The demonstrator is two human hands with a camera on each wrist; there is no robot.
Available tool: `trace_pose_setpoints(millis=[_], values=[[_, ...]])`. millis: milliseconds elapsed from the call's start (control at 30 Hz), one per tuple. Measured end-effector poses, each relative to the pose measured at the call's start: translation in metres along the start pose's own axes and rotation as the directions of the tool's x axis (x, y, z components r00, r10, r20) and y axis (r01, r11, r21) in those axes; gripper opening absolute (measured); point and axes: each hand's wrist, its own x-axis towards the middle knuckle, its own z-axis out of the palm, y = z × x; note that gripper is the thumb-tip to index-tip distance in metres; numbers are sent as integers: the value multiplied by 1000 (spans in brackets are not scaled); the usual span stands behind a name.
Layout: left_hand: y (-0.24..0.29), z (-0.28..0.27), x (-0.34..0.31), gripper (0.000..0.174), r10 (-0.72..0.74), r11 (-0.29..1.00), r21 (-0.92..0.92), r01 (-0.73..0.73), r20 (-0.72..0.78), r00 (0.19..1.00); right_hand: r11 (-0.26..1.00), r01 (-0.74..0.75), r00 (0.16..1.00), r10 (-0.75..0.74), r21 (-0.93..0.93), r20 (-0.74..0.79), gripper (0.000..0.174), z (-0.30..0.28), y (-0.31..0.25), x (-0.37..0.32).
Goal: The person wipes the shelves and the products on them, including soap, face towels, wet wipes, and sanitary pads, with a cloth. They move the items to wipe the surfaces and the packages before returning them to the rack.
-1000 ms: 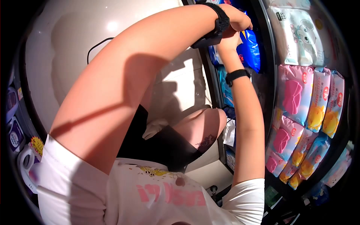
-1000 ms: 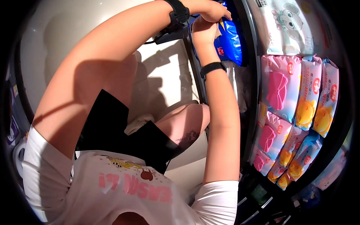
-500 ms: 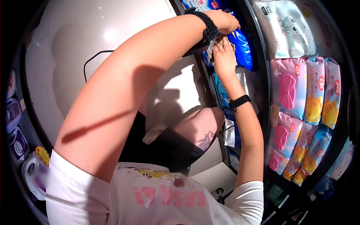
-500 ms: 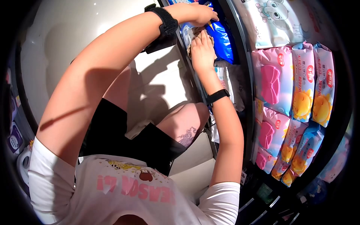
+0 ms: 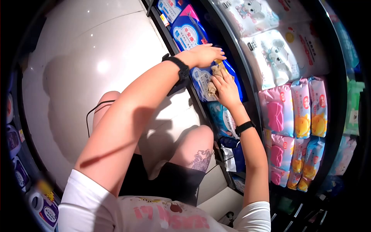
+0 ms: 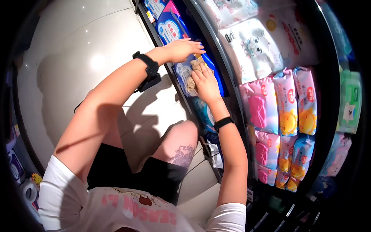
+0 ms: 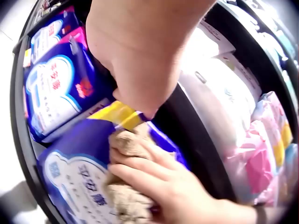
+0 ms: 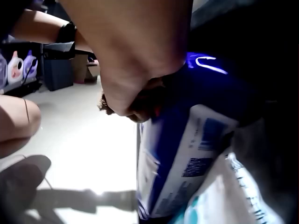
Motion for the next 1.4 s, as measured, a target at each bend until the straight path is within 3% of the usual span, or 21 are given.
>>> trace_pose_setpoints(millis=[100, 167, 233, 333, 467, 567, 633, 667, 700, 767, 833, 900, 933, 967, 1000, 1033, 1100, 1233, 1267, 1300, 1400], values=[[-54, -2, -60, 60, -148, 989, -9, 151, -260, 954, 996, -43, 998, 40, 76, 40, 63, -7, 5, -3], [-83, -21, -113, 63, -240, 969, 5, 247, -227, 944, 993, -58, 998, 58, 104, 3, 62, -3, 8, -3], [-103, -50, -152, 66, -343, 938, 42, 345, -56, 938, 983, -116, 993, 118, 140, -7, 60, -5, 9, -3], [-120, -86, -170, 70, -431, 890, 172, 423, 11, 902, 980, -149, 989, 150, 134, 3, 58, -4, 2, -4], [-133, -88, -109, 64, -163, 962, 185, 199, -191, 968, 975, -206, 975, 211, 83, -63, 62, 14, -9, 0], [-133, -73, -38, 66, -112, 964, 227, 138, -125, 986, 938, -257, 954, 284, 232, -92, 66, 21, -16, 21], [-143, -64, 10, 64, -129, 943, 303, 139, -51, 990, 925, -232, 920, 309, 301, -240, 66, 13, -15, 65], [-152, -68, 37, 54, -157, 899, 419, 124, 45, 987, 926, -250, 880, 339, 282, -333, 67, 17, -6, 93], [-167, -64, 56, 37, -183, 879, 460, 123, 88, 979, 886, -318, 792, 444, 338, -419, 47, 10, 0, 123], [-181, -60, 71, 25, -320, 861, 481, 166, 257, 912, 619, -583, 642, 748, 526, -169, 24, 34, 24, 168], [-186, -53, 65, 23, -277, 886, 430, 176, 184, 943, 406, -552, 586, 810, 728, -7, 25, 32, 42, 197], [-206, -42, 52, 25, -162, 945, 290, 151, 14, 987, 640, -483, 604, 738, 597, -301, 26, 83, 49, 236], [-210, -47, 54, 27, -194, 959, 227, 169, 91, 977, 663, -415, 617, 709, 623, -343, 29, 97, 52, 255], [-205, -60, 58, 27, -251, 943, 268, 198, 182, 951, 650, -338, 627, 695, 680, -353, 32, 87, 55, 271], [-215, -54, 58, 26, -247, 938, 280, 205, 121, 962, 576, -329, 660, 707, 748, -254, 34, 85, 61, 284], [-224, -48, 59, 24, -237, 934, 291, 210, 61, 970, 495, -333, 690, 708, 803, -151, 35, 85, 69, 293], [-228, -51, 68, 19, -267, 911, 365, 191, 172, 948, 452, -396, 690, 720, 799, -66, 36, 109, 91, 305], [-234, -50, 69, 13, -214, 944, 286, 165, 148, 965, 524, -459, 683, 724, 717, -93, 38, 123, 89, 303], [-231, -56, 65, 11, -199, 942, 296, 158, 116, 973, 376, -430, 635, 772, 821, -22, 35, 124, 86, 303], [-238, -50, 62, 11, -102, 964, 249, 94, 18, 995, 529, -434, 702, 706, 730, -94, 34, 117, 90, 297], [-244, -45, 57, 18, -5, 985, 171, 1, 25, 1000, 575, -538, 615, 768, 616, -180, 34, 97, 64, 284]])
